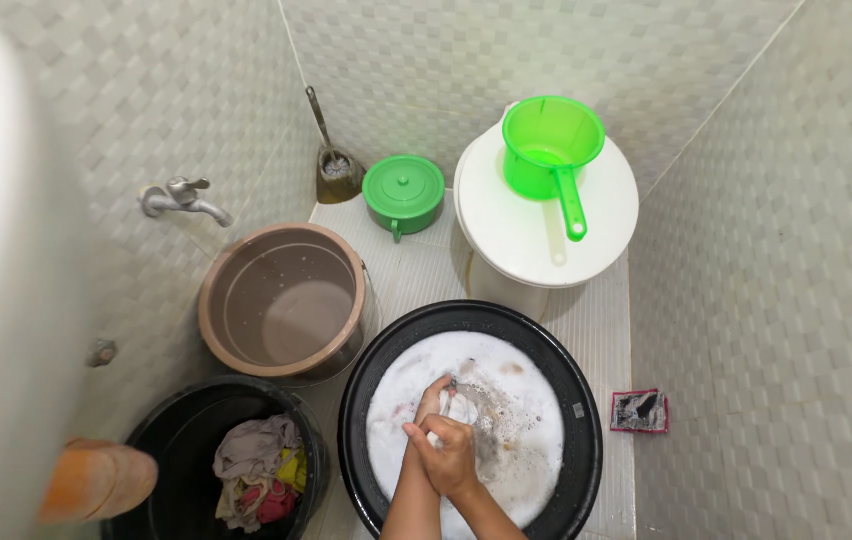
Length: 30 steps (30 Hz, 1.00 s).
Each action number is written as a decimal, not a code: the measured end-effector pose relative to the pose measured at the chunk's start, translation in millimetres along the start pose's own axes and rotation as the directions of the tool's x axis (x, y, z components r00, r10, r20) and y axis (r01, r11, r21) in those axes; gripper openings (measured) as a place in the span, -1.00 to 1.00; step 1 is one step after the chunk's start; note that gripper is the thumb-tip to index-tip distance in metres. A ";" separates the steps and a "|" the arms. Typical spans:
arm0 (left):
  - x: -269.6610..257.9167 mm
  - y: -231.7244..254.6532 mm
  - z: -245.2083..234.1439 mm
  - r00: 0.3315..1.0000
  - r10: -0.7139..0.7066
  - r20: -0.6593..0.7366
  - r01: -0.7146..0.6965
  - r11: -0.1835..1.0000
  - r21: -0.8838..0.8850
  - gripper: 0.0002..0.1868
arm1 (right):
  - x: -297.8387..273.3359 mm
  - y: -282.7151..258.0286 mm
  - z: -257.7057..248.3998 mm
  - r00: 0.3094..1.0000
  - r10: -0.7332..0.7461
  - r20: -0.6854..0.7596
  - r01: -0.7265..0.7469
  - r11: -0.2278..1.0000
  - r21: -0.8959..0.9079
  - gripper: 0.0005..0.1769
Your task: The person hand-washes a white cloth in a black basin filled with soapy water. They scrub and rinse the cloth repeatedly, then briefly pick up a small packet from the floor before resuming washing.
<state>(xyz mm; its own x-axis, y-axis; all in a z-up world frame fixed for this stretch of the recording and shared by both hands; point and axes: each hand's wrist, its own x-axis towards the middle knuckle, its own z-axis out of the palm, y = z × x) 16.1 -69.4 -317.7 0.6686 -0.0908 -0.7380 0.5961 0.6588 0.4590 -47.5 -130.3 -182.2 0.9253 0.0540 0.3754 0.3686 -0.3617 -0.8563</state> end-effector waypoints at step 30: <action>-128.1 102.5 114.1 0.940 0.303 0.155 -0.300 0.953 -0.044 -0.66 | 100.4 -140.2 -58.9 0.929 0.027 -0.370 0.057 0.975 0.214 -0.25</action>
<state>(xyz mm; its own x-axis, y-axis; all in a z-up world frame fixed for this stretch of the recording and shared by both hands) 42.3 -75.5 -119.7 0.8781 -0.0012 -0.4784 0.3480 0.6877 0.6371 -11.5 -129.0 -3.5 0.8360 -0.3041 0.4566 0.4311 -0.1506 -0.8896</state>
